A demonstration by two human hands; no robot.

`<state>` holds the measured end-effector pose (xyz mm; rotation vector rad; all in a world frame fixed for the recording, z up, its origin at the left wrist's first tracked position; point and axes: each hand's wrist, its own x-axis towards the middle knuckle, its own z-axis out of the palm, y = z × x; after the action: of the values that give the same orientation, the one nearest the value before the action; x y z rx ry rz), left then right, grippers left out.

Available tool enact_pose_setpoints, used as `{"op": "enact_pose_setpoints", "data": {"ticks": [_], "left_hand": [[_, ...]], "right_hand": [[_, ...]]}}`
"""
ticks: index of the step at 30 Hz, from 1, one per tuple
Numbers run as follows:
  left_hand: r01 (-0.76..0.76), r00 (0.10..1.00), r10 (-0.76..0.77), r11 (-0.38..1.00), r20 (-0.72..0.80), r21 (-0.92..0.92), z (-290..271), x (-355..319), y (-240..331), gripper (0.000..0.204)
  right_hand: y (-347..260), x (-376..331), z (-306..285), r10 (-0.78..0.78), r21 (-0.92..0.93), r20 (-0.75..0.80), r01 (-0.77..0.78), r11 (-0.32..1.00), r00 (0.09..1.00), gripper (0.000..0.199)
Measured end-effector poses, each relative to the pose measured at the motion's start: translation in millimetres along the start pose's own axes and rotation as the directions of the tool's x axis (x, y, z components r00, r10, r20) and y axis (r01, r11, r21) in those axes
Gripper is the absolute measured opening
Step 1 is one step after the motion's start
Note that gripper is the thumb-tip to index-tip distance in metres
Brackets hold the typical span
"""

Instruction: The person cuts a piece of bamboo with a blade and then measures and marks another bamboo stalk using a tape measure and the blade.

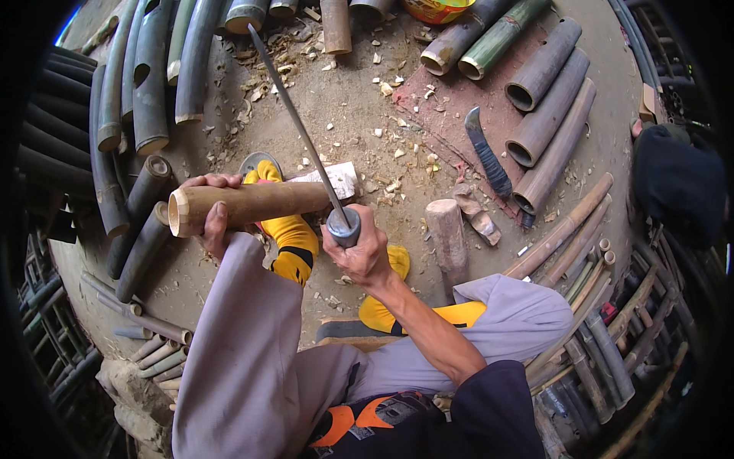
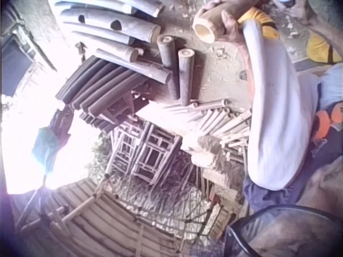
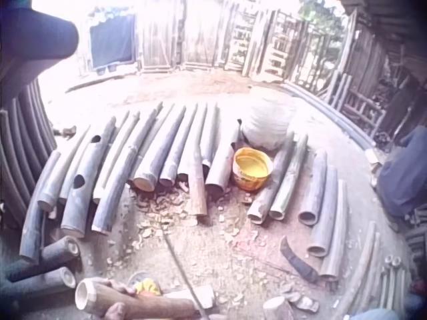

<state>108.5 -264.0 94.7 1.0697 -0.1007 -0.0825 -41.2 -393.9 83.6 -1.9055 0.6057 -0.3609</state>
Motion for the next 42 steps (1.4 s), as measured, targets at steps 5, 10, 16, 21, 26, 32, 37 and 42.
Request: {"op": "enact_pose_setpoints", "data": {"ticks": [5,10,16,21,26,32,37,42], "left_hand": [[0.033,0.992,-0.021,0.994,0.122,-0.100,-5,4,-1,0.055],[0.003,0.970,0.001,1.000,0.243,-0.019,-22,6,4,0.056],[-0.025,0.945,0.000,0.997,0.327,0.074,-20,8,4,0.056],[-0.251,0.896,0.083,0.905,0.436,0.344,-49,18,12,0.057],[0.117,0.948,-0.240,0.874,0.209,0.471,-16,16,35,0.060],[-0.027,0.974,0.040,0.998,-0.223,0.061,13,15,10,0.051],[-0.078,0.969,0.097,0.993,-0.228,0.092,16,11,-2,0.039],[-0.005,0.993,0.008,1.000,-0.117,0.023,-5,12,0,0.052]], "right_hand": [[77,4,3,0.278,-0.292,0.250,-0.201,0.935,0.928,0.037],[17,4,-9,0.102,-0.003,0.116,-0.102,0.995,0.988,0.032],[78,5,0,0.343,-0.250,0.283,-0.276,0.928,0.896,0.037],[28,2,-7,0.106,-0.050,0.119,-0.101,0.994,0.987,0.032],[85,-4,8,0.386,-0.280,0.316,-0.303,0.911,0.867,0.030],[27,-1,-5,0.212,-0.081,0.122,-0.203,0.976,0.970,0.037],[50,-4,12,-0.077,-0.003,0.019,0.078,0.997,0.997,0.032],[58,9,4,0.409,-0.236,0.245,-0.355,0.904,0.879,0.033]]}}
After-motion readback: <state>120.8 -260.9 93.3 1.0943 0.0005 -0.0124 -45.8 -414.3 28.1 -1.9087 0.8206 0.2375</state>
